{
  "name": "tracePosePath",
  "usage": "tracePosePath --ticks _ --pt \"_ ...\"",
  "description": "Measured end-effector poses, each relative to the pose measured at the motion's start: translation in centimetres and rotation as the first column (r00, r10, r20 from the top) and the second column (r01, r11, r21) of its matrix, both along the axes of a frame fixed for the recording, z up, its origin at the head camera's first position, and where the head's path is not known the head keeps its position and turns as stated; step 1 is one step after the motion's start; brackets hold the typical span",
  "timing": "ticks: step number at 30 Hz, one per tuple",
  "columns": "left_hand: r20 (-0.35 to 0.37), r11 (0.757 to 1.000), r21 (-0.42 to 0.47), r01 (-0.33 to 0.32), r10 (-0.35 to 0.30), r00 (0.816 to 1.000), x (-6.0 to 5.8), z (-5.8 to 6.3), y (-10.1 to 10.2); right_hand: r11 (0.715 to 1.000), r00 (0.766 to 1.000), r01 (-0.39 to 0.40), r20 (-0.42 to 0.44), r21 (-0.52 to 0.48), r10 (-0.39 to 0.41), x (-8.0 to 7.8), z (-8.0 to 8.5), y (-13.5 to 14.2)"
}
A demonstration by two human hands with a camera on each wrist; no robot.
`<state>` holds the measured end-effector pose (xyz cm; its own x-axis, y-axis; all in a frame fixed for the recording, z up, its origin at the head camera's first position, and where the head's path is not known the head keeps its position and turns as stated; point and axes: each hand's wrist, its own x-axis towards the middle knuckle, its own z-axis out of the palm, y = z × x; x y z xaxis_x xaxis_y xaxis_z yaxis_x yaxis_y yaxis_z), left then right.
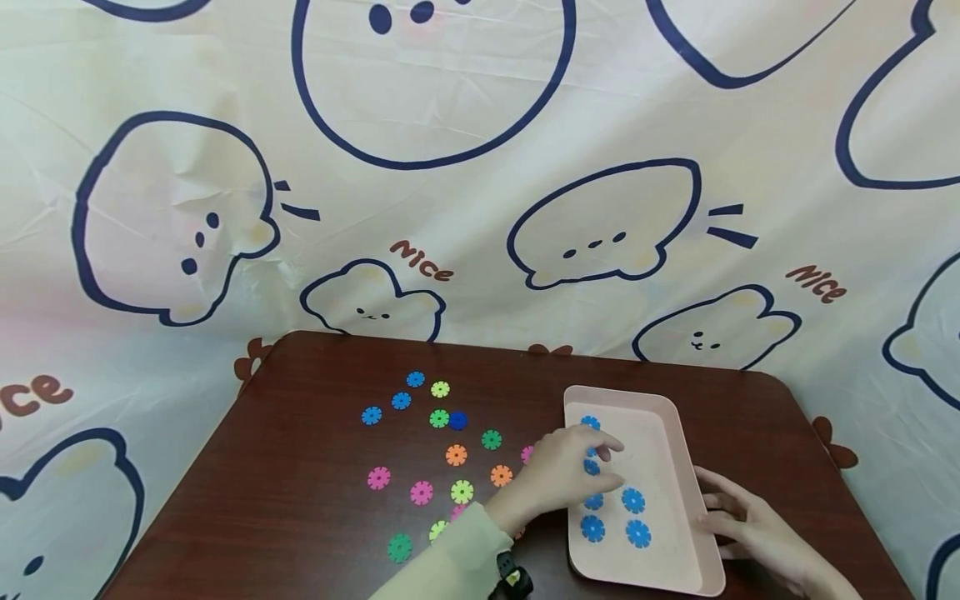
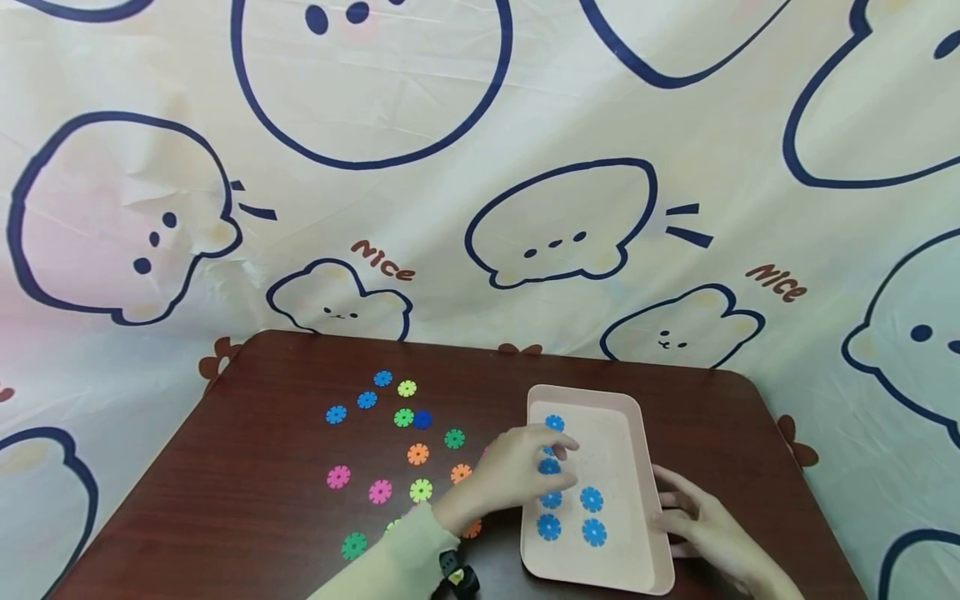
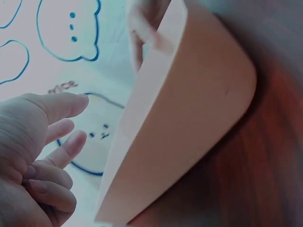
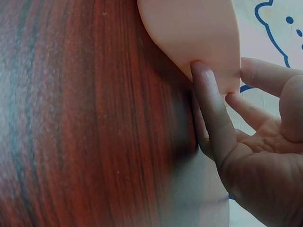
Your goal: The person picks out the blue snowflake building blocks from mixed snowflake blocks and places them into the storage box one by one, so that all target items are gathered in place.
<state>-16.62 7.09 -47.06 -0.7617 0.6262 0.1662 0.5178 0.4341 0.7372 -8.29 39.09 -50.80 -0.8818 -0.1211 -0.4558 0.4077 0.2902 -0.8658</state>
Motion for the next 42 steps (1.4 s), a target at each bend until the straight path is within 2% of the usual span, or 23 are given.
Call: tracePosePath --ticks 6,12,23,28,31,36,42 --pt "-0.025 0.995 0.035 -0.092 0.093 0.995 -1.1 0.6 -3.2 1.0 1.0 -0.003 0.003 0.003 0.003 -0.1 0.1 0.0" --pt "-0.046 0.978 0.048 -0.203 0.206 0.978 -2.4 0.1 -6.8 1.0 1.0 -0.002 0.005 0.001 0.002 -0.3 0.2 0.0" --pt "-0.064 0.943 0.01 -0.332 0.332 0.941 -3.9 -0.8 -13.9 1.0 1.0 -0.005 0.005 -0.004 0.005 -0.3 0.1 0.0" --pt "-0.037 0.909 -0.01 -0.417 0.416 0.909 -4.4 -1.4 -17.1 1.0 1.0 0.001 0.012 0.006 -0.002 -0.2 -0.2 0.1" --pt "-0.023 0.881 -0.043 -0.471 0.47 0.882 -4.7 -1.8 -18.9 1.0 1.0 0.002 0.013 0.009 -0.003 -0.2 -0.3 0.2" --pt "-0.045 0.832 -0.121 -0.542 0.541 0.84 -5.2 -2.7 -21.9 1.0 1.0 0.003 0.014 0.005 -0.003 -0.1 -0.2 0.1" --pt "-0.072 0.793 -0.175 -0.584 0.582 0.81 -5.7 -3.9 -25.1 1.0 1.0 0.014 0.021 0.013 -0.014 -0.1 -0.1 0.0"
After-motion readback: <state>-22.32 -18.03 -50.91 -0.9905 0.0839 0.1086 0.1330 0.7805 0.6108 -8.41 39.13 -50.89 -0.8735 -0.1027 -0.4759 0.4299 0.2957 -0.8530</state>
